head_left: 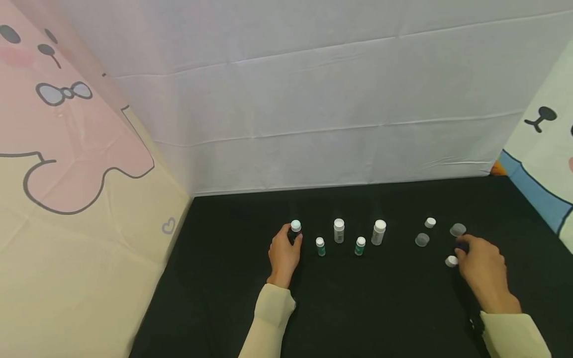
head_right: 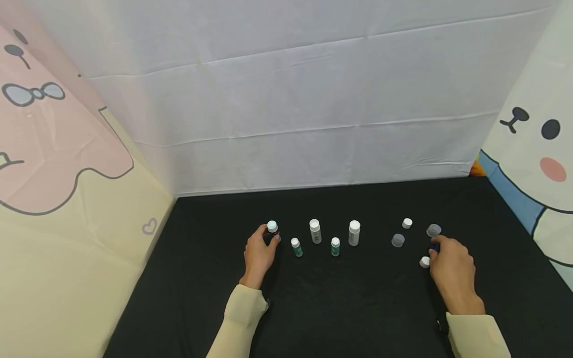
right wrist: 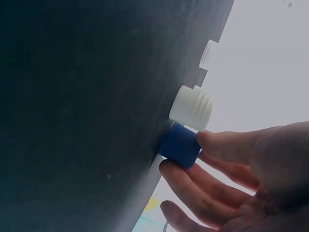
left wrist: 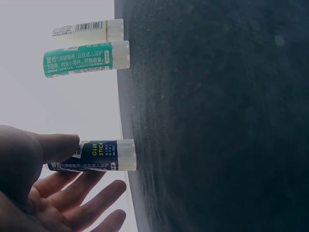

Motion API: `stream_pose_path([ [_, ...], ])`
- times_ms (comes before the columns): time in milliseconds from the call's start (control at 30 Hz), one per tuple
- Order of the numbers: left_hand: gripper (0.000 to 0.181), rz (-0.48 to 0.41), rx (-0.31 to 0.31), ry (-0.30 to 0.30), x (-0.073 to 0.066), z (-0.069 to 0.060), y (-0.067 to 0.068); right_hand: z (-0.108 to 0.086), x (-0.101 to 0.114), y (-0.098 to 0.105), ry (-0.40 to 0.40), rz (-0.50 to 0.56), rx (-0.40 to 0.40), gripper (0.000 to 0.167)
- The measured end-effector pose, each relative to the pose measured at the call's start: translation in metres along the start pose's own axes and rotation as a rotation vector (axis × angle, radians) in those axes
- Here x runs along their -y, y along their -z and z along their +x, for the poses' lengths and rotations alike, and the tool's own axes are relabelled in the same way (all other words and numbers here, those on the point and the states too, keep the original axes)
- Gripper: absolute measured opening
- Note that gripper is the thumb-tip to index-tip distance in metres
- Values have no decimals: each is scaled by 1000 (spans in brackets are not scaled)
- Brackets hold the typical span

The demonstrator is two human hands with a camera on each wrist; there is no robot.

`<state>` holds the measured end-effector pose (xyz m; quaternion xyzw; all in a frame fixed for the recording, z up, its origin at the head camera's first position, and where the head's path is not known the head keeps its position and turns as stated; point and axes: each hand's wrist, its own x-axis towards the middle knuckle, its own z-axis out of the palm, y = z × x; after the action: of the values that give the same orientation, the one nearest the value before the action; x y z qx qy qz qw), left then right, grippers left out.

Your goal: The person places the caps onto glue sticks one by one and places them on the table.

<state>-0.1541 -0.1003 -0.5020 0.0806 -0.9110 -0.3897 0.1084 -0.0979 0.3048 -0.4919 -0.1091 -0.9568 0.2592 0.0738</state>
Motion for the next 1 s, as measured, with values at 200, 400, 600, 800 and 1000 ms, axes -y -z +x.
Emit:
stream_pose_path([
  [200, 33, 19, 5, 5, -2, 0, 1, -2, 2, 2, 0, 9, -36, 28],
  [400, 34, 44, -14, -9, -4, -4, 4, -8, 6, 3, 10, 24, -75, 26],
  [600, 32, 47, -48, -43, -2, -9, 6, -12, 11, 2, 2, 32, -96, 28],
  [800, 31, 76, -100, -104, -2, -15, 10, -16, 18, 2, -1, 28, -112, 28],
  [1000, 30, 123, -147, -174, 1, -21, 13, -22, 27, 3, 21, 36, -132, 28],
])
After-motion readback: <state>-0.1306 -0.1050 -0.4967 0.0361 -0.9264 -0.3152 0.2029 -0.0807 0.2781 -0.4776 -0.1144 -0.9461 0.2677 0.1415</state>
